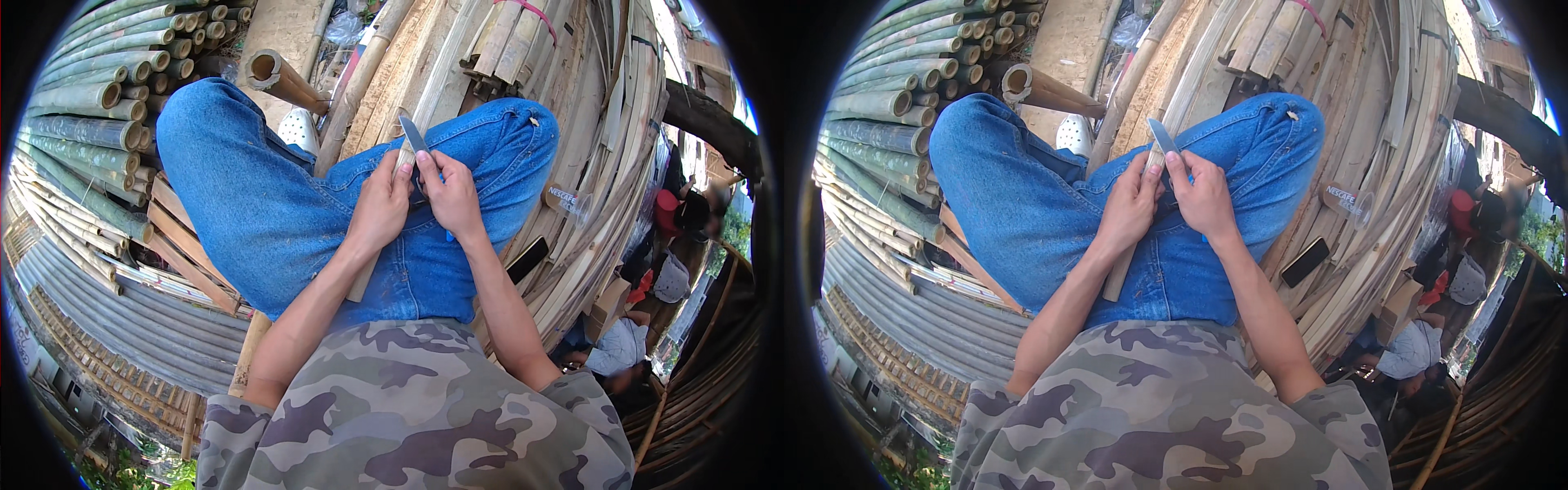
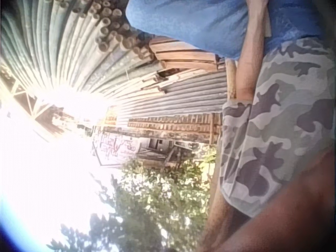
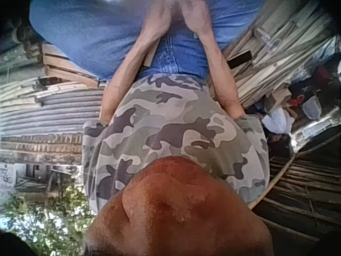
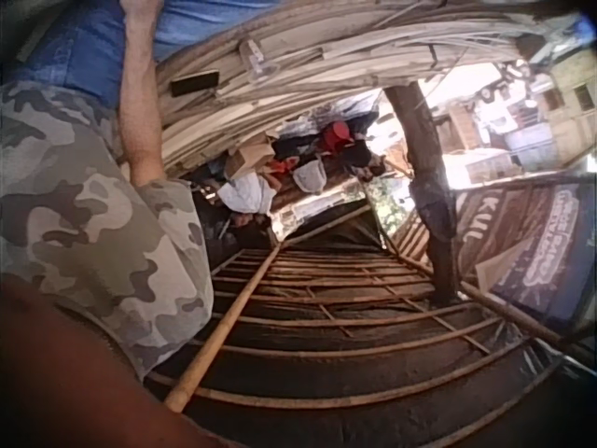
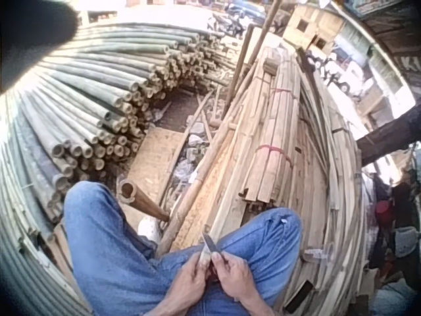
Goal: Whittling or shaving a long piece of bamboo with a knife while sitting in a workshop.
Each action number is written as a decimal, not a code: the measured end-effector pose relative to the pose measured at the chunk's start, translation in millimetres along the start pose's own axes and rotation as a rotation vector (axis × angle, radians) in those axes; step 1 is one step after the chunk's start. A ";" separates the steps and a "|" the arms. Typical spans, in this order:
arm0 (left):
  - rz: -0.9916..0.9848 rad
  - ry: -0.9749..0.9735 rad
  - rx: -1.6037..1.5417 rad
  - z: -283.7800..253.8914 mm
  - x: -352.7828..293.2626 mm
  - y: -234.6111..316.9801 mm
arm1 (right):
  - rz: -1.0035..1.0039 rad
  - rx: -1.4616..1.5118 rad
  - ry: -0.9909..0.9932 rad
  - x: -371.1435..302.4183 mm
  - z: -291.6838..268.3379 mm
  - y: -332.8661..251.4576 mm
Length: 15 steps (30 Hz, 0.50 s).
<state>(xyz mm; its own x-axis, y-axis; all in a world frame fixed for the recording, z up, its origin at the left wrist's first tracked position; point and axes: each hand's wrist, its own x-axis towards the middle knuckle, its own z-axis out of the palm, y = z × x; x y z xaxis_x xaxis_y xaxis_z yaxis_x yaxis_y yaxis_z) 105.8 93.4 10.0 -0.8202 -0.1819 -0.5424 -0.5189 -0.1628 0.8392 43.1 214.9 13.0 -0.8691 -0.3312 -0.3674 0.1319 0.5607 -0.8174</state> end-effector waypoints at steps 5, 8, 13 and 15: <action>0.043 -0.012 0.071 2.4 1.8 -8.0 | 0.098 0.017 -0.034 10.8 1.8 2.7; 0.010 -0.034 -0.028 -0.6 2.6 -11.8 | 0.106 0.023 -0.039 -3.2 1.8 0.9; 0.069 0.001 0.058 4.0 2.3 -9.7 | 0.077 0.020 -0.016 -5.3 -2.8 2.0; 0.108 0.034 0.128 4.4 1.0 -11.2 | 0.081 0.027 -0.031 -1.2 -2.2 4.1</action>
<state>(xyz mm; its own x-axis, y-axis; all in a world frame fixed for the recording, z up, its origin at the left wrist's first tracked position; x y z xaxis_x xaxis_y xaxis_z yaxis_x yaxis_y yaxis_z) 109.7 99.3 0.2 -0.8654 -0.2244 -0.4480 -0.4563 -0.0164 0.8897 43.7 219.3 11.1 -0.8400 -0.3087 -0.4462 0.2147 0.5661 -0.7959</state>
